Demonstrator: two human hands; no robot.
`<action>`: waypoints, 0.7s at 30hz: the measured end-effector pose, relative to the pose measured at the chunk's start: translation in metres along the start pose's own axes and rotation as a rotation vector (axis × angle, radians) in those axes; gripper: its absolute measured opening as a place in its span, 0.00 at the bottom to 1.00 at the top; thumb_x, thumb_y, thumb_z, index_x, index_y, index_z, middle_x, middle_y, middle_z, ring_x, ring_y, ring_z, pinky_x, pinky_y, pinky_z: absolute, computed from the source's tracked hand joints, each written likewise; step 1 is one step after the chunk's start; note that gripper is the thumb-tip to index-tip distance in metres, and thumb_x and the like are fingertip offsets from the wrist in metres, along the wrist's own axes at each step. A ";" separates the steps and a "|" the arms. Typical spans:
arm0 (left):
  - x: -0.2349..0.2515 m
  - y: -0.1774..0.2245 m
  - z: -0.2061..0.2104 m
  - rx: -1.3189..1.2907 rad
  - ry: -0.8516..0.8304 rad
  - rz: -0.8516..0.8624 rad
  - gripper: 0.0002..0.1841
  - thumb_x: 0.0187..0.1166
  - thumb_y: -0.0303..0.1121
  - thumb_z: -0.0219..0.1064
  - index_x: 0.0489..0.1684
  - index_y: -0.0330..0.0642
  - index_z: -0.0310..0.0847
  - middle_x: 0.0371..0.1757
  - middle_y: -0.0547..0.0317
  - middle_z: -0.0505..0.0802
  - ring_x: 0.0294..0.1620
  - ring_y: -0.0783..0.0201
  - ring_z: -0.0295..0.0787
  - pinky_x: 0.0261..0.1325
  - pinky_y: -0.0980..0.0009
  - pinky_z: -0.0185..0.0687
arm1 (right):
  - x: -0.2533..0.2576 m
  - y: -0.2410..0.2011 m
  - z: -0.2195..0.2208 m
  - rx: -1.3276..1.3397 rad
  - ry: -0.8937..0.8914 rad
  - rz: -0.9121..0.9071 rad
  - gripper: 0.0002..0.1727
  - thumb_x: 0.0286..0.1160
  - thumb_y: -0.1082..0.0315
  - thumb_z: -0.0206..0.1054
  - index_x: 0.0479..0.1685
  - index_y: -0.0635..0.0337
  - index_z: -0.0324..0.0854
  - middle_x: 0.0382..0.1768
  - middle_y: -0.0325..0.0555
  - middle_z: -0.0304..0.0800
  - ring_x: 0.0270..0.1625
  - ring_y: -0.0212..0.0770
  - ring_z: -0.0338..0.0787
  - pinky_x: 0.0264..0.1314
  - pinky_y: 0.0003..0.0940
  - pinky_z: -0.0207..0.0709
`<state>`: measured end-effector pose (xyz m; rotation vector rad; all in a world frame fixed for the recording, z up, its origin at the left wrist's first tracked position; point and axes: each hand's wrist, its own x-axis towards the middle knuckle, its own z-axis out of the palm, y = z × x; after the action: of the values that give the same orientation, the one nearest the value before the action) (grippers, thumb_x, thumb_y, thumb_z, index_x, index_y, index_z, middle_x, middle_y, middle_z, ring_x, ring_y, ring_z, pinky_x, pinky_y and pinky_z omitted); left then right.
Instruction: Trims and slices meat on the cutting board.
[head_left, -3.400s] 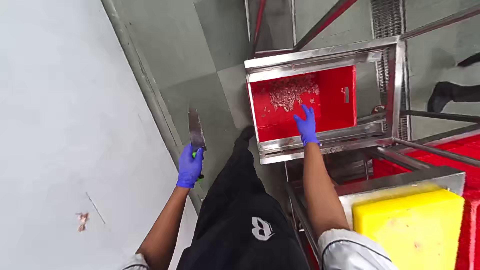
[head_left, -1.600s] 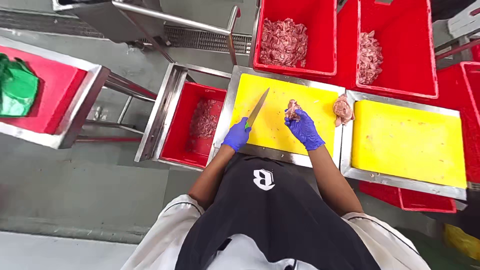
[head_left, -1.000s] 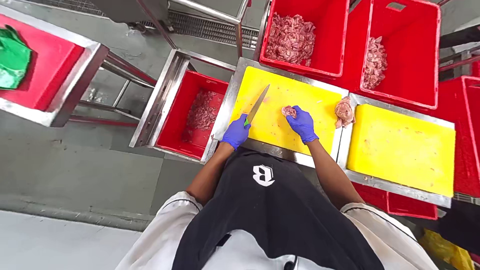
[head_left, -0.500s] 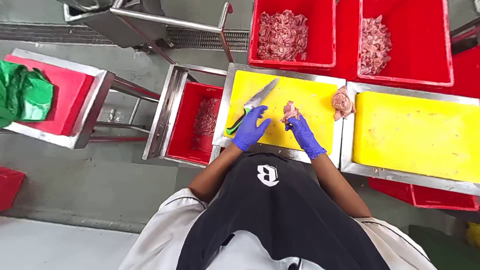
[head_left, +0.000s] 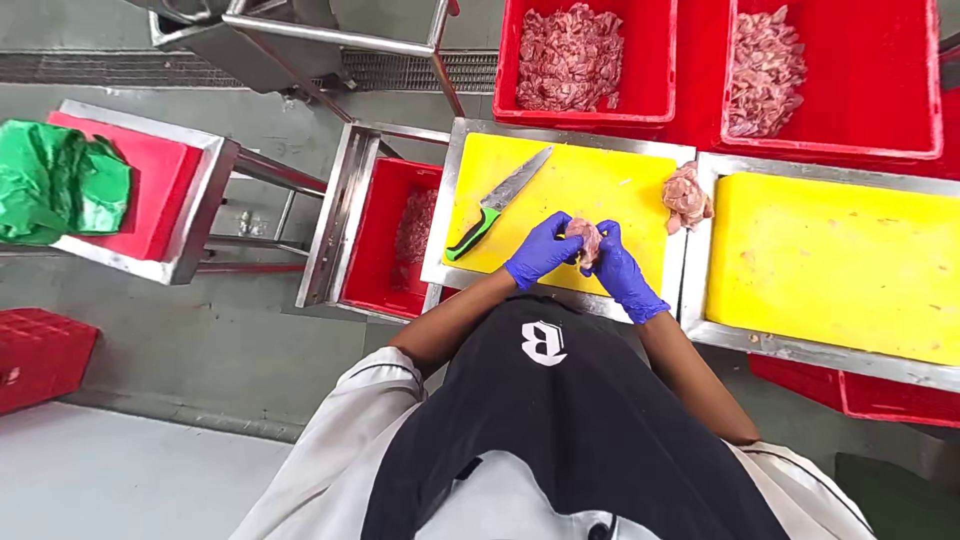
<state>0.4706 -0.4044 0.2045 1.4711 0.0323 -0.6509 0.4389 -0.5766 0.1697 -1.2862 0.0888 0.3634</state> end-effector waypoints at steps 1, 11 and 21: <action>0.003 -0.001 0.005 -0.017 0.055 0.010 0.14 0.82 0.26 0.65 0.59 0.27 0.75 0.46 0.46 0.90 0.37 0.63 0.92 0.45 0.65 0.92 | 0.001 -0.005 -0.001 -0.062 0.040 -0.048 0.11 0.90 0.57 0.44 0.57 0.53 0.62 0.34 0.31 0.82 0.27 0.26 0.83 0.30 0.23 0.81; -0.009 0.002 0.023 0.286 0.188 0.347 0.04 0.70 0.27 0.70 0.34 0.34 0.85 0.25 0.61 0.89 0.24 0.75 0.84 0.33 0.74 0.83 | -0.002 -0.021 -0.001 -0.363 0.071 -0.182 0.17 0.80 0.60 0.61 0.59 0.61 0.73 0.36 0.34 0.82 0.30 0.23 0.80 0.33 0.22 0.77; -0.011 0.001 0.004 0.238 0.051 0.563 0.06 0.64 0.22 0.73 0.23 0.35 0.80 0.22 0.65 0.85 0.26 0.79 0.80 0.33 0.79 0.77 | -0.005 -0.026 0.010 0.021 -0.015 -0.121 0.26 0.59 0.73 0.75 0.57 0.52 0.70 0.40 0.32 0.85 0.37 0.26 0.87 0.38 0.22 0.84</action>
<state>0.4603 -0.4045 0.2101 1.6271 -0.4192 -0.1602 0.4412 -0.5740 0.1974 -1.2611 0.0022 0.2671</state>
